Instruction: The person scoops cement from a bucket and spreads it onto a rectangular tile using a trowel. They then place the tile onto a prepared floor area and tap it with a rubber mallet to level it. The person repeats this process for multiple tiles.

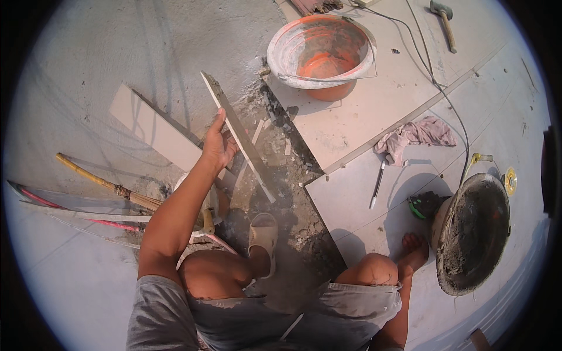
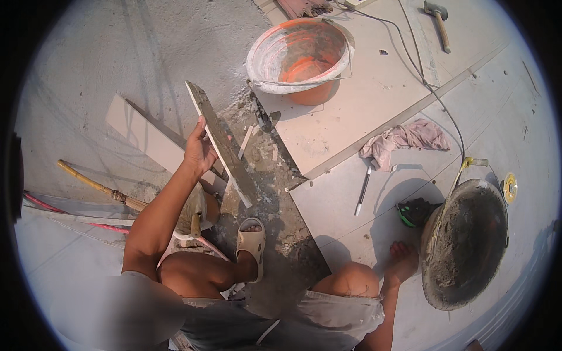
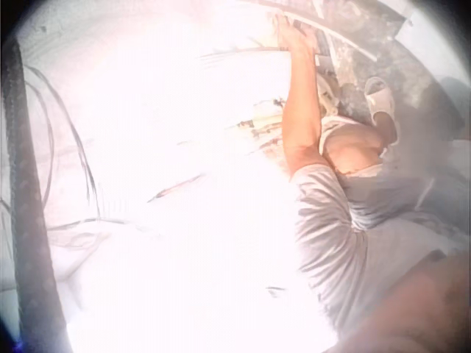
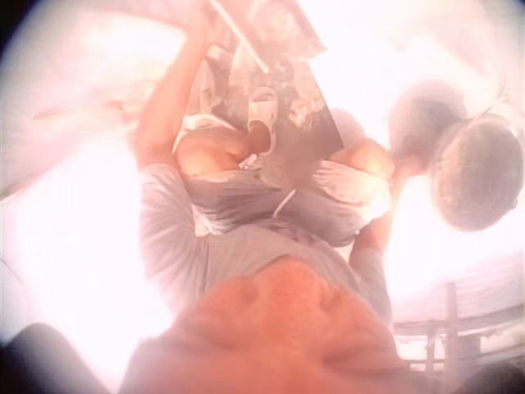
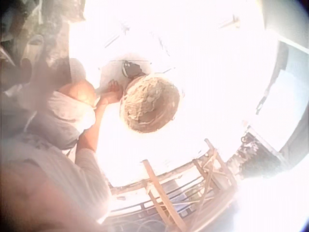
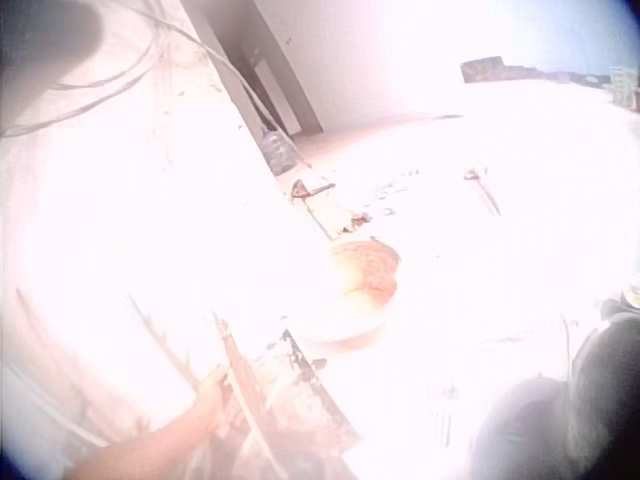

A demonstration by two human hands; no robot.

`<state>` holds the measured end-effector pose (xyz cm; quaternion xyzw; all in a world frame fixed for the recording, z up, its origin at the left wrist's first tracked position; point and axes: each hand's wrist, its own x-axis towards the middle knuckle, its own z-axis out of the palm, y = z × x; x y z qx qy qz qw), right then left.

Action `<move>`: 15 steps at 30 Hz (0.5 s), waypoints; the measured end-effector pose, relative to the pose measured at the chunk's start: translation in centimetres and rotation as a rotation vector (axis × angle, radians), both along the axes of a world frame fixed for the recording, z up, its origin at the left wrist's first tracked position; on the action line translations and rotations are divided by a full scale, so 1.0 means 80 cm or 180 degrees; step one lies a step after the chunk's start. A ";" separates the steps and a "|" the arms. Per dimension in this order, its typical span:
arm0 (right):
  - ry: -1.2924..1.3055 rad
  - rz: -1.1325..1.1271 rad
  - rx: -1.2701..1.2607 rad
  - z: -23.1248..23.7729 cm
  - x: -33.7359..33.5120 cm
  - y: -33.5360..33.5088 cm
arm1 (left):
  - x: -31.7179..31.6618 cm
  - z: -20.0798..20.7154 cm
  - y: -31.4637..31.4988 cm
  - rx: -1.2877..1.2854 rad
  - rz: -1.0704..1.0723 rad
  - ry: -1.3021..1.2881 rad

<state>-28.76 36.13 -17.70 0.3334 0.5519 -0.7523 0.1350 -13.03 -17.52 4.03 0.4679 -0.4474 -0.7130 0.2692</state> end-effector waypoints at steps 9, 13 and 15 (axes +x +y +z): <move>0.0423 0.2751 0.0530 0.071 -0.009 -0.012 | -0.041 -0.132 -0.052 0.0596 -0.0168 0.0302; 0.0347 0.4209 0.1375 0.143 -0.011 -0.089 | -0.063 -0.167 -0.047 0.0931 -0.0048 0.0738; 0.0663 0.4975 0.1918 0.171 -0.010 -0.120 | -0.064 -0.183 -0.046 0.0956 -0.0198 0.1079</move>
